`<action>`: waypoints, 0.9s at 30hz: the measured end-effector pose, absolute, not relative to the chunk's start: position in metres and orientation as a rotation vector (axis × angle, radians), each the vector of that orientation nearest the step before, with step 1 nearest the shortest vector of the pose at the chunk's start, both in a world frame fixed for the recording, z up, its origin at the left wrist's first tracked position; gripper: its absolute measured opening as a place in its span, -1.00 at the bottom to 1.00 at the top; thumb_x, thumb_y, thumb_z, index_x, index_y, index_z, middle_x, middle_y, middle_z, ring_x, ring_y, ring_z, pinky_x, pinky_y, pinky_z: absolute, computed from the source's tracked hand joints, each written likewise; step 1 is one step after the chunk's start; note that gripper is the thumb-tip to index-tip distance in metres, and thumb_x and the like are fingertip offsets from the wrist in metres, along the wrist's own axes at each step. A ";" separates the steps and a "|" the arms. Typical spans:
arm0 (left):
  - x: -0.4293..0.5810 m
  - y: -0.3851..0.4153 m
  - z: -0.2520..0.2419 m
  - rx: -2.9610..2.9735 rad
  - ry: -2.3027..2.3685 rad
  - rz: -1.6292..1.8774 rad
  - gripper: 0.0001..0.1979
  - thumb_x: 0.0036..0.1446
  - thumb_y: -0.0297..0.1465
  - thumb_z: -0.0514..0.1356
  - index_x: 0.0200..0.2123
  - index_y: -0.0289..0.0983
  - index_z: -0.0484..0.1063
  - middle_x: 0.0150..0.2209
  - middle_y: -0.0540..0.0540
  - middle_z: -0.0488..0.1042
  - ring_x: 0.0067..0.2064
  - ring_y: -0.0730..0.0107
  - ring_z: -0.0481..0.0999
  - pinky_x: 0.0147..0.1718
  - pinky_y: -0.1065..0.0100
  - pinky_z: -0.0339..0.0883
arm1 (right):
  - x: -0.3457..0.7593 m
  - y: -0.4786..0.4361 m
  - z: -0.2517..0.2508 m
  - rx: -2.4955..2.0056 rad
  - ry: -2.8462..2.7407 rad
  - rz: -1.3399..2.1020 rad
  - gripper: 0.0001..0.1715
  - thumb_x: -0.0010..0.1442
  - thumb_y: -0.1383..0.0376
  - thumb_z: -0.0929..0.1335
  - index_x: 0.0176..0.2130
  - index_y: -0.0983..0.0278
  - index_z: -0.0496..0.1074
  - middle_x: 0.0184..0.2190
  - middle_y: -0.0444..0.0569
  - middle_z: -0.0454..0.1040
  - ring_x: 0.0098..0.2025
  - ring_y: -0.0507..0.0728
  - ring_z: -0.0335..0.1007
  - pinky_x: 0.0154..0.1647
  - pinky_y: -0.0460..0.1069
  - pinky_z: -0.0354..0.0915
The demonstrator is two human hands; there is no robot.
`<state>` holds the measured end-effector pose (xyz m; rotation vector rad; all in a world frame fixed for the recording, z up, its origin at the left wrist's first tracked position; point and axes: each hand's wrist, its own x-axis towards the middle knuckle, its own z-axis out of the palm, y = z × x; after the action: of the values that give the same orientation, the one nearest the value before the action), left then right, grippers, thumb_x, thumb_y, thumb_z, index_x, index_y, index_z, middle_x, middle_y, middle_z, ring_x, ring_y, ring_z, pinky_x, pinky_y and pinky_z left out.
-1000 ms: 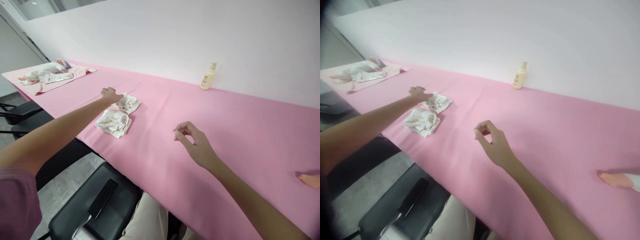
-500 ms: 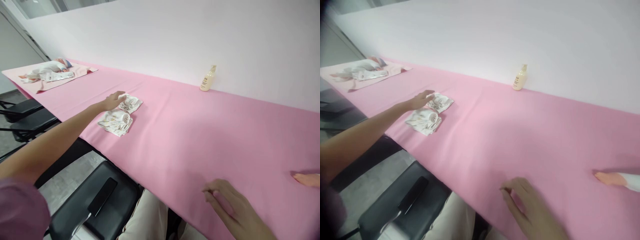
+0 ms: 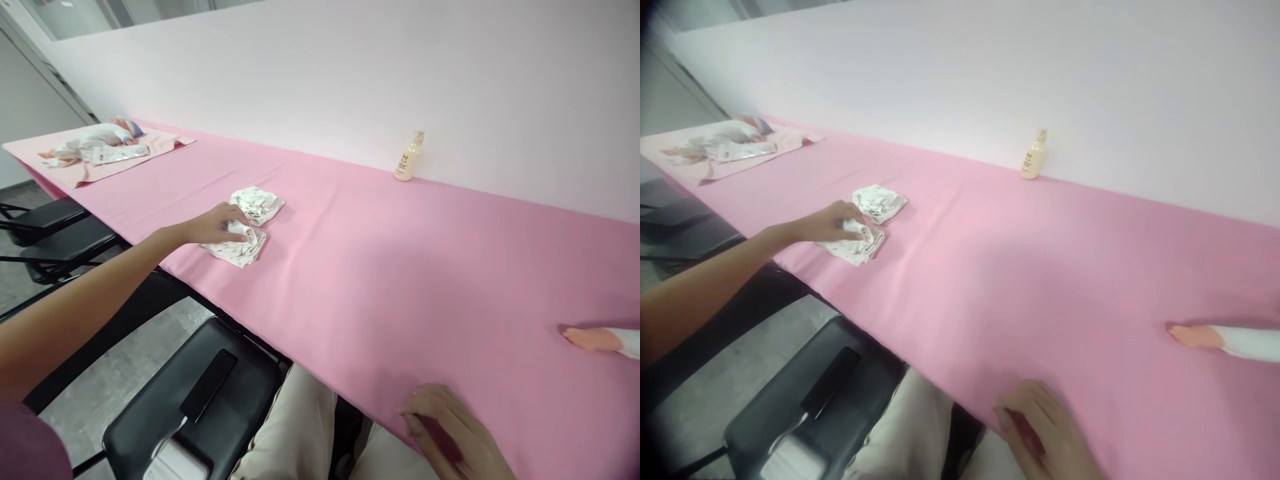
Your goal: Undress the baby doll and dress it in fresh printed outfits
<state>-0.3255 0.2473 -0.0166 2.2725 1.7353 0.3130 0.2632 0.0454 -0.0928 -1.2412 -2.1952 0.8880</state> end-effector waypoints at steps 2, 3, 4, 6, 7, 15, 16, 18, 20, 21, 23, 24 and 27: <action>-0.329 0.246 -0.011 2.249 1.763 0.367 -0.19 0.09 0.35 0.30 0.04 -0.22 0.69 0.19 -0.26 0.64 0.25 -0.11 0.52 0.30 0.07 0.35 | 0.260 0.040 -0.091 -1.239 -2.190 0.894 -0.69 0.58 0.08 0.34 -0.17 0.09 0.59 -0.21 -0.08 0.62 -0.15 0.14 0.61 -0.06 -0.01 0.59; -0.331 0.243 -0.007 2.230 1.773 0.397 -0.20 0.11 0.34 0.30 0.05 -0.22 0.68 0.21 -0.25 0.63 0.25 -0.09 0.52 0.26 0.09 0.37 | 0.259 0.037 -0.090 -1.239 -2.186 0.897 -0.71 0.58 0.08 0.34 -0.16 0.08 0.59 -0.21 -0.08 0.62 -0.15 0.14 0.61 -0.05 0.00 0.59; -0.334 0.239 -0.003 2.212 1.778 0.426 -0.20 0.13 0.33 0.31 0.07 -0.22 0.68 0.22 -0.24 0.63 0.23 -0.06 0.53 0.23 0.12 0.40 | 0.259 0.035 -0.089 -1.239 -2.179 0.903 -0.71 0.58 0.08 0.35 -0.15 0.08 0.60 -0.20 -0.07 0.62 -0.14 0.14 0.61 -0.05 0.00 0.58; -0.339 0.230 0.006 2.194 1.778 0.525 -0.21 0.16 0.35 0.30 0.06 -0.22 0.68 0.17 -0.18 0.67 0.16 0.07 0.56 0.15 0.19 0.43 | 0.260 0.029 -0.086 -1.234 -2.155 0.922 -0.70 0.58 0.08 0.35 -0.16 0.09 0.60 -0.22 -0.07 0.60 -0.16 0.14 0.60 -0.07 0.00 0.58; -0.341 0.226 0.010 2.189 1.768 0.600 -0.21 0.16 0.37 0.30 0.01 -0.22 0.69 0.11 -0.15 0.70 0.10 0.15 0.57 0.10 0.22 0.44 | 0.260 0.027 -0.083 -1.241 -2.135 0.933 -0.68 0.58 0.07 0.34 -0.18 0.10 0.59 -0.25 -0.07 0.59 -0.19 0.14 0.59 -0.10 -0.01 0.57; -0.312 0.226 0.051 1.928 1.397 1.624 -0.30 -0.06 0.28 0.54 -0.36 -0.19 0.45 -0.54 0.10 0.47 -0.44 0.54 0.31 -0.48 0.41 0.23 | 0.253 0.033 -0.054 -1.204 -2.089 0.848 -0.73 0.58 0.10 0.34 -0.15 0.09 0.57 -0.20 -0.07 0.60 -0.16 0.14 0.59 -0.14 -0.01 0.53; -0.296 0.227 0.059 1.890 1.279 1.728 -0.34 -0.05 0.23 0.57 -0.35 -0.16 0.43 -0.53 0.11 0.47 -0.45 0.53 0.28 -0.49 0.38 0.21 | 0.249 0.038 -0.050 -1.164 -2.105 0.810 -0.77 0.57 0.11 0.35 -0.12 0.08 0.57 -0.19 -0.06 0.61 -0.14 0.15 0.59 -0.12 0.01 0.53; -0.254 0.225 0.073 1.855 1.074 1.831 -0.41 -0.02 0.10 0.63 -0.33 -0.14 0.41 -0.50 0.12 0.48 -0.45 0.52 0.26 -0.50 0.36 0.15 | 0.237 0.049 -0.037 -1.109 -2.104 0.727 -0.82 0.57 0.13 0.35 -0.05 0.07 0.56 -0.14 -0.05 0.62 -0.09 0.18 0.60 -0.06 0.05 0.55; -0.202 0.214 0.084 1.843 0.905 1.842 -0.47 0.07 0.03 0.61 -0.28 -0.15 0.44 -0.48 0.12 0.46 -0.47 0.53 0.20 -0.49 0.35 0.09 | 0.219 0.059 -0.019 -1.104 -2.033 0.645 -0.80 0.56 0.09 0.38 0.07 0.07 0.53 -0.01 0.01 0.62 0.03 0.23 0.59 0.07 0.15 0.57; -0.174 0.206 0.088 1.821 0.826 1.848 -0.50 0.13 0.01 0.59 -0.26 -0.15 0.44 -0.48 0.12 0.44 -0.47 0.54 0.19 -0.49 0.35 0.07 | 0.210 0.063 -0.008 -1.109 -1.988 0.616 -0.71 0.53 0.04 0.41 0.15 0.06 0.50 0.08 0.04 0.60 0.09 0.26 0.58 0.12 0.19 0.57; -0.119 0.187 0.093 1.777 0.677 1.822 -0.53 0.19 -0.01 0.56 -0.24 -0.17 0.43 -0.46 0.11 0.42 -0.47 0.54 0.23 -0.48 0.35 0.08 | 0.190 0.069 0.014 -1.086 -1.899 0.600 -0.42 0.44 -0.04 0.49 0.31 0.04 0.40 0.27 0.09 0.51 0.23 0.32 0.53 0.24 0.28 0.54; -0.094 0.176 0.094 1.751 0.627 1.797 -0.55 0.22 -0.01 0.54 -0.24 -0.17 0.43 -0.45 0.11 0.40 -0.48 0.54 0.24 -0.49 0.37 0.08 | 0.182 0.071 0.025 -1.048 -1.854 0.598 -0.27 0.37 -0.08 0.54 0.36 0.04 0.37 0.31 0.11 0.48 0.28 0.35 0.50 0.28 0.30 0.52; -0.037 0.147 0.092 1.675 0.508 1.735 -0.56 0.29 0.02 0.46 -0.25 -0.18 0.42 -0.43 0.09 0.34 -0.47 0.52 0.29 -0.49 0.39 0.13 | 0.169 0.074 0.049 -0.971 -1.727 0.766 -0.25 0.34 -0.14 0.55 0.33 0.07 0.45 0.21 0.10 0.58 0.19 0.35 0.58 0.13 0.25 0.60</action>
<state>-0.0372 0.1474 0.0921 1.6745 0.5077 1.7351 0.1688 0.0739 0.0488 -0.9708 -1.7274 0.7658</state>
